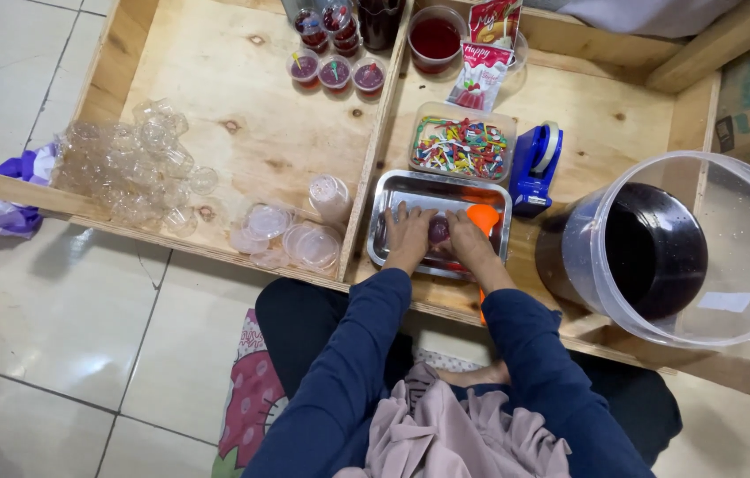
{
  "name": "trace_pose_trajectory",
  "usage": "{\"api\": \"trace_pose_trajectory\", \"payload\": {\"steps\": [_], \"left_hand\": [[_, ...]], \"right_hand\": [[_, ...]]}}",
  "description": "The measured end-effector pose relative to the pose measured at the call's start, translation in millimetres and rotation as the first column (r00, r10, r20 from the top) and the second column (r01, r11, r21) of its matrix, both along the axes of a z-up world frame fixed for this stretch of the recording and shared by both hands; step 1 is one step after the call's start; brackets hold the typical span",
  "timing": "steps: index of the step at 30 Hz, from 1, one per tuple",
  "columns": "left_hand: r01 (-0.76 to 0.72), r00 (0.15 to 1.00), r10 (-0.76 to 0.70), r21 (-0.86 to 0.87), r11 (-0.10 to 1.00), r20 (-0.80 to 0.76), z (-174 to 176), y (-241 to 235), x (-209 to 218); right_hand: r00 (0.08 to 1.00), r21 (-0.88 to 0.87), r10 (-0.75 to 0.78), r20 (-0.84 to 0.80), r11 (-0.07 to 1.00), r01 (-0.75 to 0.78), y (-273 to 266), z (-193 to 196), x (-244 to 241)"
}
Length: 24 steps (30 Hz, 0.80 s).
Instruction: Filling small plastic cups with liquid from a bucket using a ladle and sealing them with lids
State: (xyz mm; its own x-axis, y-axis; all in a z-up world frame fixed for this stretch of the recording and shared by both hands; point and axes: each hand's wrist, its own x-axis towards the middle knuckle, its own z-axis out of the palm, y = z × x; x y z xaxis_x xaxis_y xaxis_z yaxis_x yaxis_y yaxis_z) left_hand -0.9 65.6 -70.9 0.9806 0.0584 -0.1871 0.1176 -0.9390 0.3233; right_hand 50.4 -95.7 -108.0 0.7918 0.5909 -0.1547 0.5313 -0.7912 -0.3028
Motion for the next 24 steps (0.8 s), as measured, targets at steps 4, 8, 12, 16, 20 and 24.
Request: {"api": "trace_pose_trajectory", "payload": {"steps": [4,8,12,16,20,24], "left_hand": [[-0.004,0.999,0.004,-0.015,1.000,-0.035,-7.0,0.7,0.4],[-0.053,0.998,0.052,-0.034,0.998,-0.025,-4.7,3.0,-7.4],[-0.109,0.994,0.108,-0.118,0.987,-0.013,17.0,1.2,-21.1],[-0.118,0.993,0.116,-0.104,0.988,-0.025,25.2,-4.7,-22.4],[-0.085,0.995,0.084,0.019,0.996,0.046,19.4,-8.2,-23.0],[-0.078,0.992,0.073,0.042,0.996,0.103,8.8,-10.3,-23.0]], "right_hand": [[0.997,0.043,-0.074,-0.035,0.996,0.075,-3.1,2.7,-11.4],[0.990,0.026,-0.110,-0.089,0.993,0.113,-3.4,15.3,-8.5],[0.992,-0.152,-0.049,-0.117,0.988,0.031,6.1,49.8,-0.4],[0.993,-0.261,0.053,-0.106,0.962,-0.079,16.9,67.7,7.6],[0.991,-0.287,0.096,-0.093,0.951,-0.119,15.7,53.8,12.3],[0.992,-0.305,0.112,-0.052,0.945,-0.122,10.8,25.3,19.9]]}}
